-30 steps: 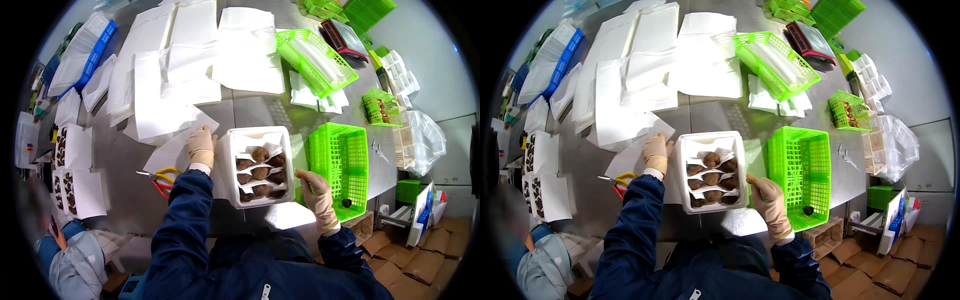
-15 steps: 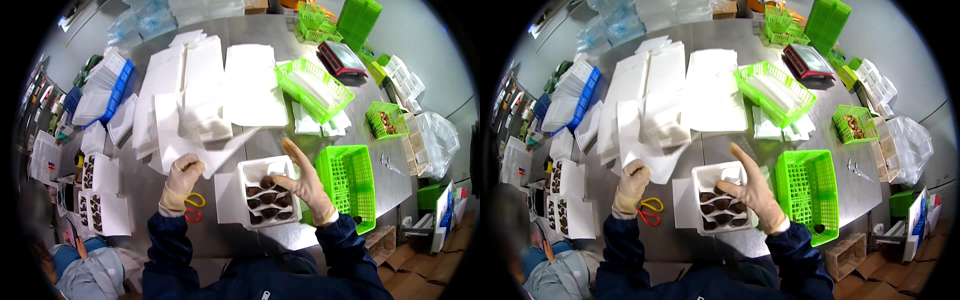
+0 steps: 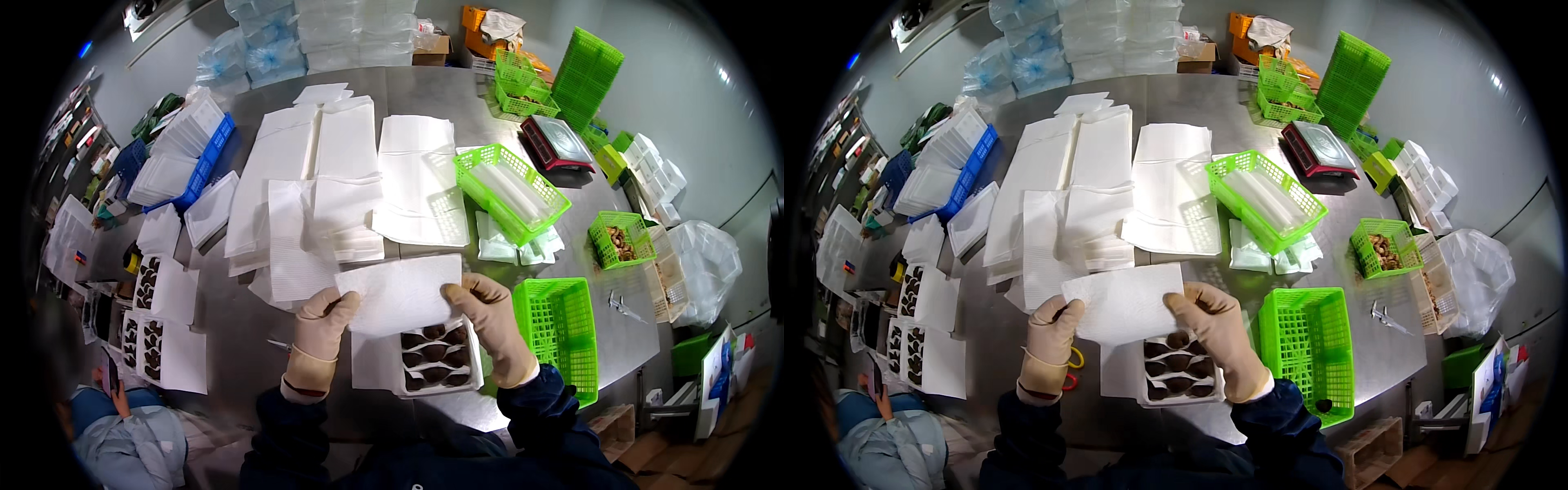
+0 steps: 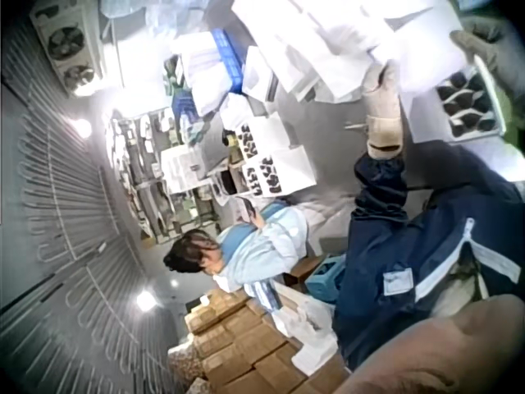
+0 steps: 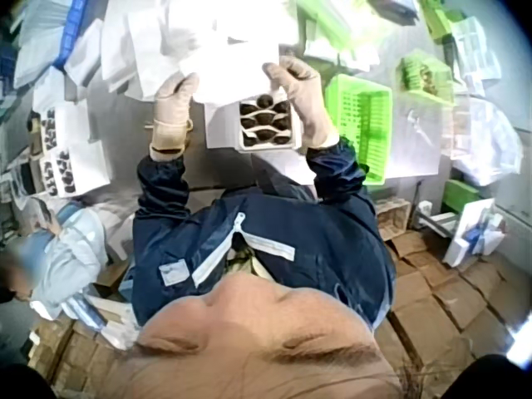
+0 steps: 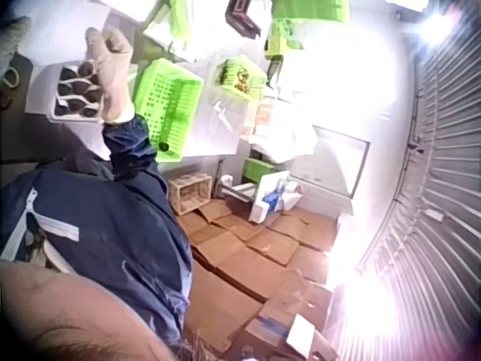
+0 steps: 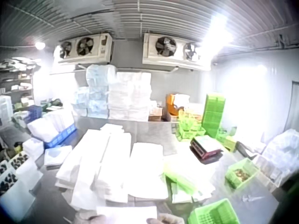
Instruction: The person places round brown food items into white foam trays, separates them with paper sheets, and stacks the trays. The person then handles stacks of foam trays and plastic bags, moving them between a table and a storage area.
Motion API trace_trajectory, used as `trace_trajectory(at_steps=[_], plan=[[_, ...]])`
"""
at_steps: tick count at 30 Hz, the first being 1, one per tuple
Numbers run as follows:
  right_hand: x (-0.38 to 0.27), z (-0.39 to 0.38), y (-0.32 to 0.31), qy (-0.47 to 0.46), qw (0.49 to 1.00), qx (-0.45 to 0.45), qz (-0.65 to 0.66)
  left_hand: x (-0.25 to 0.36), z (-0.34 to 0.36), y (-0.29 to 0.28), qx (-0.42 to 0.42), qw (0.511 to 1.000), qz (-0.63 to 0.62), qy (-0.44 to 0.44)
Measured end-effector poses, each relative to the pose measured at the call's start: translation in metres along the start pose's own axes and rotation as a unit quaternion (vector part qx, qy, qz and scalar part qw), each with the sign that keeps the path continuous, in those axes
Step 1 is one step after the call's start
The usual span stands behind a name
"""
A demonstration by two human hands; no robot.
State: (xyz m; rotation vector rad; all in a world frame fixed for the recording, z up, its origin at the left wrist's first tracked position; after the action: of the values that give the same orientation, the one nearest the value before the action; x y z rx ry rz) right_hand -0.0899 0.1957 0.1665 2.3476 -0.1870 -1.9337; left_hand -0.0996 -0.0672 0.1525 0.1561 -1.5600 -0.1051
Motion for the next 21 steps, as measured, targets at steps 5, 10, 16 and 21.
trace_trajectory(at_steps=[5,10,16,21], plan=[[-0.02,-0.016,-0.001,0.025,0.999,-0.032,-0.035,0.008,-0.012,0.007,0.002,0.999,0.027,-0.022],[-0.024,-0.029,-0.013,-0.009,0.997,-0.062,0.039,0.031,-0.022,0.04,-0.022,0.998,-0.024,0.055],[-0.012,-0.032,-0.041,-0.093,0.977,-0.166,0.093,0.025,-0.03,0.04,-0.14,0.953,-0.253,-0.092],[-0.023,0.017,-0.039,-0.072,0.969,-0.108,-0.21,-0.001,0.033,0.043,-0.123,0.98,0.155,-0.008]])
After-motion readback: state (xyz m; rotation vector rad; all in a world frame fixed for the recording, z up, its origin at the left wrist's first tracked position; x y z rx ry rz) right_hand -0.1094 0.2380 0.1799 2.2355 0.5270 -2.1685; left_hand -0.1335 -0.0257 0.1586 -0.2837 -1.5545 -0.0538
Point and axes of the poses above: each hand's wrist, its own z-axis towards the middle knuckle, its own y-axis out of the palm, x = y × z, the point moved 5 cm from there along z, towards the middle knuckle, and after that the axes turned 5 degrees about -z, right-handed, at the moved point
